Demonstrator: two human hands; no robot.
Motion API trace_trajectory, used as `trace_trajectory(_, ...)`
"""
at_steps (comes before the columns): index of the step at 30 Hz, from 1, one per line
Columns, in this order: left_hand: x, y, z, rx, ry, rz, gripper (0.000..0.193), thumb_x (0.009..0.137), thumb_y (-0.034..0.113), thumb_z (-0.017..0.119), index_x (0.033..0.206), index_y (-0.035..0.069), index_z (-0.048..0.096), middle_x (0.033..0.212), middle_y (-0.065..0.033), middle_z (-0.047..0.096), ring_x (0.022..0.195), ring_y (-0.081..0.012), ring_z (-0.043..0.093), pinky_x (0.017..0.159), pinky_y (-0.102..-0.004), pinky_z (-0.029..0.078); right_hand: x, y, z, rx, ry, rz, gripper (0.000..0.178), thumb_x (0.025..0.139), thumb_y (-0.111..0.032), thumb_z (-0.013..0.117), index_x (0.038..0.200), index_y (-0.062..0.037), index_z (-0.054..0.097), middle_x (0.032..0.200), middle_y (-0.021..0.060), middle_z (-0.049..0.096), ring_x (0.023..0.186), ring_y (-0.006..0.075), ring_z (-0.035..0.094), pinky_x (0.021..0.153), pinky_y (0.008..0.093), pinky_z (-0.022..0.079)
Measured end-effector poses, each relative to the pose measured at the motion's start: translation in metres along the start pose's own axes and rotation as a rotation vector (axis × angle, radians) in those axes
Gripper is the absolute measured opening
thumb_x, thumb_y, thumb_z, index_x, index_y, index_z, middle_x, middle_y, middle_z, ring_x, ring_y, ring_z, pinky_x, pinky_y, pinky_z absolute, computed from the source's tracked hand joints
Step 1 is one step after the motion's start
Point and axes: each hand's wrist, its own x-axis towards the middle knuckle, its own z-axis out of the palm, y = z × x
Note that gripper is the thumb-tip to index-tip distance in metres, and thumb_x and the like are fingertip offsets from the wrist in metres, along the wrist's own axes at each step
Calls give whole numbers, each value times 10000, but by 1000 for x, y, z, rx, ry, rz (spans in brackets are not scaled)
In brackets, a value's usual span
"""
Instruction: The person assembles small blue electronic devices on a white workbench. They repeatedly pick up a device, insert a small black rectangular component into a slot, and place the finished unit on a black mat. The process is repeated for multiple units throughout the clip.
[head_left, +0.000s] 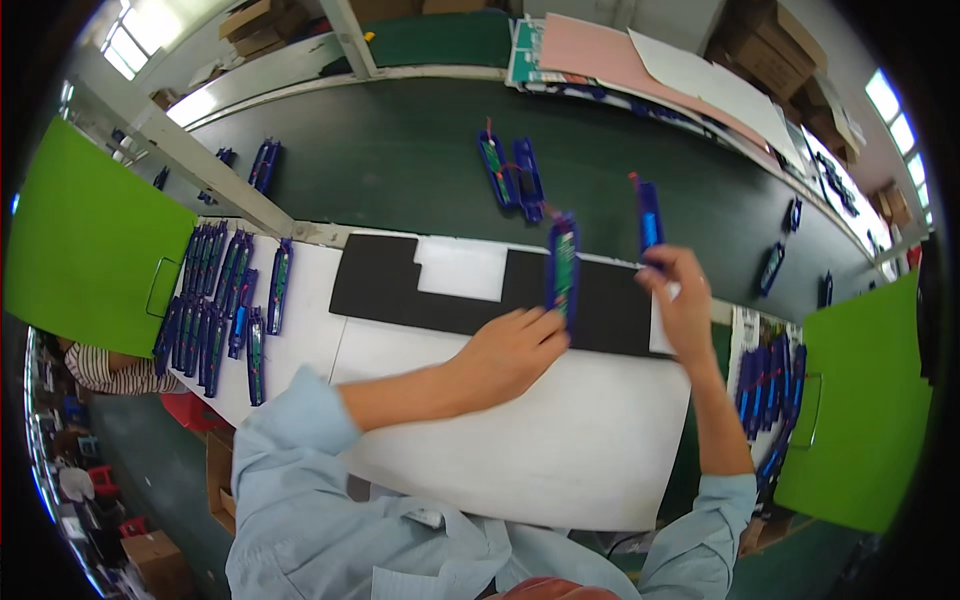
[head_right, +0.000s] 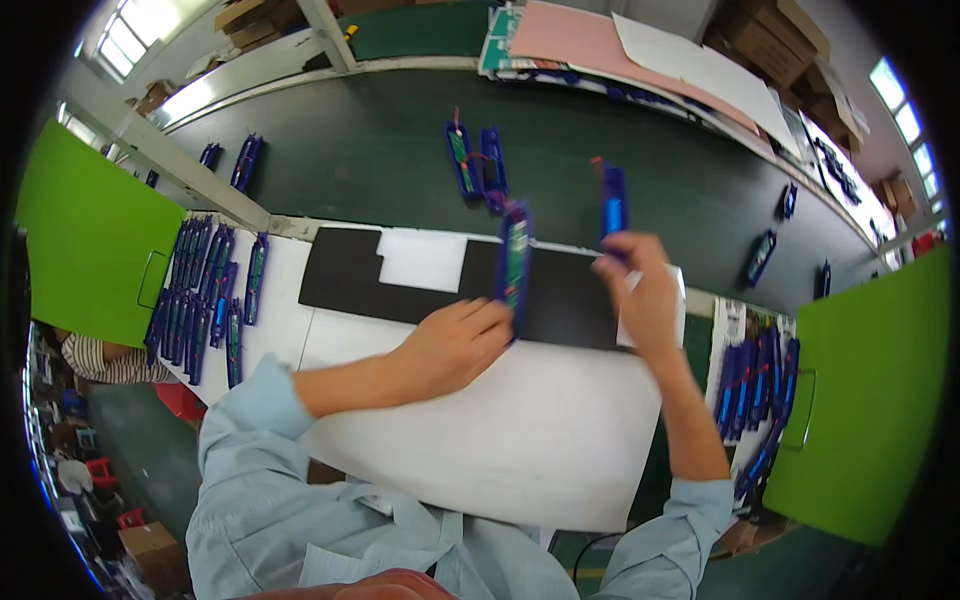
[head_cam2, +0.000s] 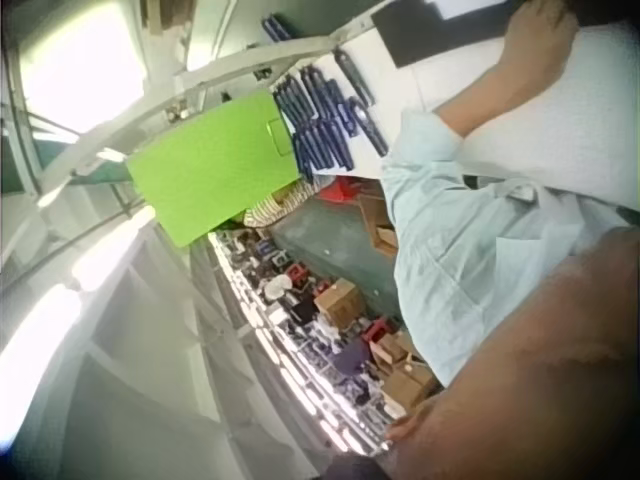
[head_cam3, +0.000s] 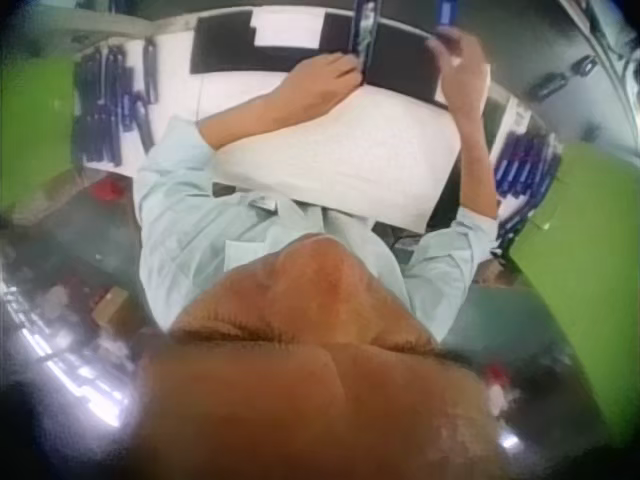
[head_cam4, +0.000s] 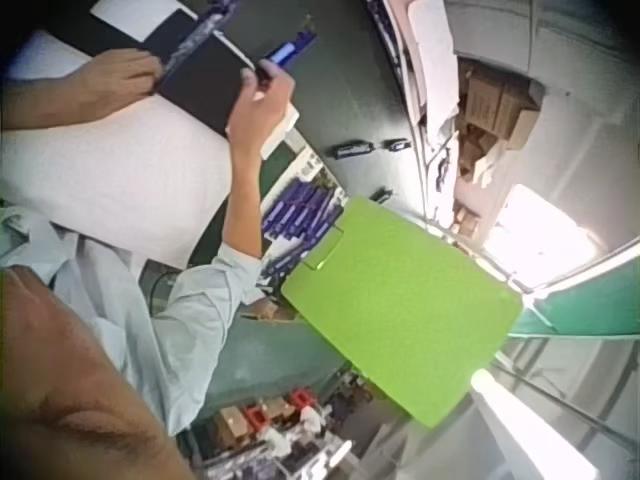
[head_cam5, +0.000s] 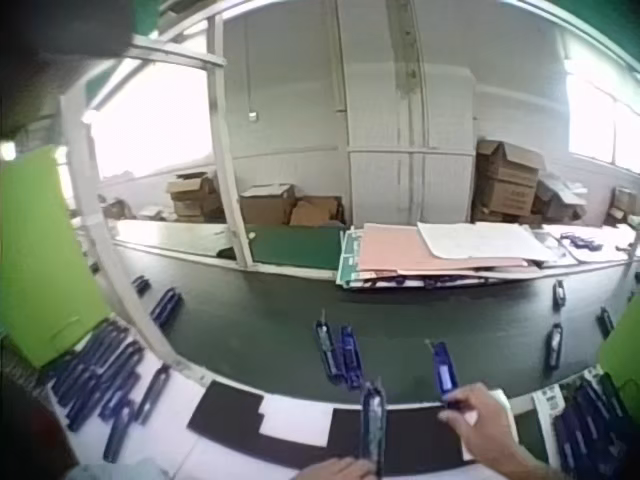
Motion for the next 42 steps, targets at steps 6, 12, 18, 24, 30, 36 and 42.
trace_trajectory(6,-146,86,-21,-54,-203,-23,240,831,75,747,1045,-11,683,1186,-160,669,1018,-308,672,874,-408,548,-213,-88,47,-24,-370,-264,358,867,-182,862,1164,-54,709,1153,125,694,922,305,727,767,392,618)
trace_trajectory(12,-162,83,-28,-169,-202,-163,382,835,172,855,1161,46,702,1274,-130,678,1160,-322,655,996,-450,502,-198,-99,40,-24,-348,-267,484,837,-172,901,1256,-53,691,1263,154,695,1072,315,735,871,393,623)
trace_trajectory(18,-126,-28,-21,256,186,-355,529,889,127,815,1391,95,650,1461,-149,582,1399,-378,512,1160,-511,364,-125,25,-33,-535,-57,-66,502,907,-81,782,1380,-41,618,1298,150,656,1249,369,593,1099,450,461)
trace_trajectory(24,-131,-37,2,214,207,-388,399,903,101,788,1297,111,724,1313,-103,621,1282,-320,561,1115,-497,375,-149,24,-69,-618,-141,-100,240,868,-18,760,1105,-38,734,1105,128,670,1105,360,619,973,462,506)
trace_trajectory(30,-129,-23,4,-71,247,-381,349,918,81,769,1262,93,709,1202,-91,636,1181,-313,594,1023,-463,444,-144,6,-73,-659,-44,-26,254,928,25,698,1180,-10,710,1142,153,681,1129,383,644,976,449,527)
trace_trajectory(36,-141,-57,4,177,324,-491,472,938,267,810,1366,123,671,1516,-74,584,1477,-318,474,1225,-517,274,-71,-83,79,-3,-224,-104,233,1026,-93,684,1247,-27,720,1193,172,751,1054,332,747,907,375,596)
trace_trajectory(42,-139,-60,9,89,337,-527,564,910,303,837,1404,120,633,1552,-54,570,1522,-288,445,1261,-518,254,-31,-68,214,-207,-302,-311,386,964,-90,725,1339,-40,647,1145,166,754,1123,358,688,947,471,565)
